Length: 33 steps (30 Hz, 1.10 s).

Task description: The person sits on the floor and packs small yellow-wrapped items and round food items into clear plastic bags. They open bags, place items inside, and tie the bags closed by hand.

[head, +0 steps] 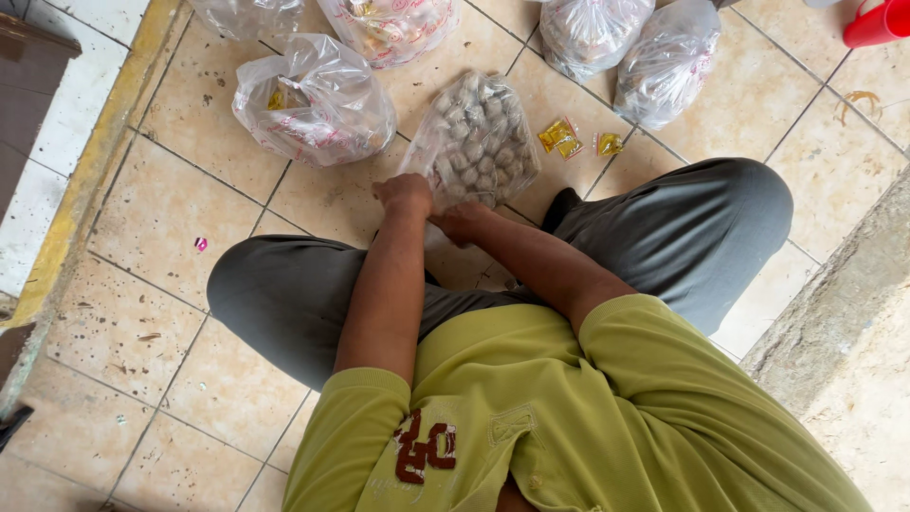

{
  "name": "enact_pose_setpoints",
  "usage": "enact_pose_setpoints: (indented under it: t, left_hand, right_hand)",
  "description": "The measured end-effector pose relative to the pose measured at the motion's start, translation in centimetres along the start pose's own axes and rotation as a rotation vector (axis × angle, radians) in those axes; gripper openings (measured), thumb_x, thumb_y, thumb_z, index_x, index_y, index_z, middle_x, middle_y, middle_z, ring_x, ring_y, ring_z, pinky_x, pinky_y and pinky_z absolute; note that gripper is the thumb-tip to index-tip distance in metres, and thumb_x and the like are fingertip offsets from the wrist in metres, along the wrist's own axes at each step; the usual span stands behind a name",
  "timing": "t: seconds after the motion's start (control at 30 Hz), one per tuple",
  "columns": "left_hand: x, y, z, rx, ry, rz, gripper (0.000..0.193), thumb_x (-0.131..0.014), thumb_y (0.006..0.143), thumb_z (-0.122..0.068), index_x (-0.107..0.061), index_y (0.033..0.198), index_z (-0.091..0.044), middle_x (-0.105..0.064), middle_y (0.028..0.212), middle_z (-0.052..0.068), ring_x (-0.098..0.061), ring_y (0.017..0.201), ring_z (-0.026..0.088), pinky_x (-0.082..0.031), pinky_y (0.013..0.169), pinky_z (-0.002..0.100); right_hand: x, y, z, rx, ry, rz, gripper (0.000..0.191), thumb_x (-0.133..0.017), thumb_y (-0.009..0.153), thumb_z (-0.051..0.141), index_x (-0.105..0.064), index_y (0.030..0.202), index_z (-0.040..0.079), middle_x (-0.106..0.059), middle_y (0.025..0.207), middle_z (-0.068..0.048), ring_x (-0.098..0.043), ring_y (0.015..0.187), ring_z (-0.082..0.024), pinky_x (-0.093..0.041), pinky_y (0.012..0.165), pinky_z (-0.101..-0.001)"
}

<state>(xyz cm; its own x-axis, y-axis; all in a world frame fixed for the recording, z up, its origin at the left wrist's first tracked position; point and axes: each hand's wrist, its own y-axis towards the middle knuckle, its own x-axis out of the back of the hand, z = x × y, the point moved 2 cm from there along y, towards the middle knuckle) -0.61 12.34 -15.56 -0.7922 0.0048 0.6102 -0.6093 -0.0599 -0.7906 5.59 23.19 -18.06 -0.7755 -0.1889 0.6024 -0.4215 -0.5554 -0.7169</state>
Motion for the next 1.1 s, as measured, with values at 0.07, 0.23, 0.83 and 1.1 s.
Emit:
enact_pose_setpoints:
  t: [0.07,0.23,0.83,1.1]
  left_hand:
    - [0.4,-0.7,-0.9,-0.084,-0.102,-0.079,0.034,-0.06,0.099,-0.03,-0.071,0.127,-0.015,-0.066,0.138,0.01,-0.06,0.129,0.034,-0.041,0.107,0.058]
    - [2.6,-1.5,-1.0,-0.228,-0.341,-0.591,0.036,-0.069,0.083,-0.024,-0.075,0.116,-0.013,-0.069,0.124,0.012,-0.061,0.121,0.039,-0.044,0.095,0.062]
    - [11.3,-6.0,3.2,-0.786,-1.019,-0.519,0.014,-0.066,0.088,-0.011,-0.071,0.098,-0.002,-0.067,0.077,0.003,-0.059,0.067,0.011,-0.049,0.062,0.029]
    - [10.8,-8.4,1.2,-0.803,-1.125,-0.669,0.015,-0.063,0.088,-0.002,-0.072,0.1,-0.001,-0.072,0.082,0.006,-0.066,0.073,0.012,-0.053,0.067,0.03]
  right_hand:
    - [-0.6,-0.3,-0.5,-0.057,-0.16,0.236,0.035,-0.07,0.088,0.006,-0.072,0.123,0.009,-0.073,0.125,-0.014,-0.07,0.116,-0.032,-0.059,0.092,-0.0491]
    - [0.6,-1.8,0.4,0.04,-0.227,0.192,0.035,-0.077,0.088,0.03,-0.075,0.116,0.009,-0.073,0.117,-0.012,-0.069,0.112,-0.031,-0.056,0.093,-0.0464]
    - [17.1,-24.7,-11.3,-0.137,-0.035,-0.49,0.032,-0.063,0.1,0.041,-0.077,0.099,0.012,-0.07,0.091,-0.011,-0.067,0.091,-0.031,-0.053,0.082,-0.0445]
    - [17.2,-23.6,-11.9,0.082,0.353,-0.998,0.008,-0.076,0.105,0.012,-0.077,0.113,0.01,-0.067,0.098,-0.01,-0.064,0.09,-0.023,-0.053,0.082,-0.0341]
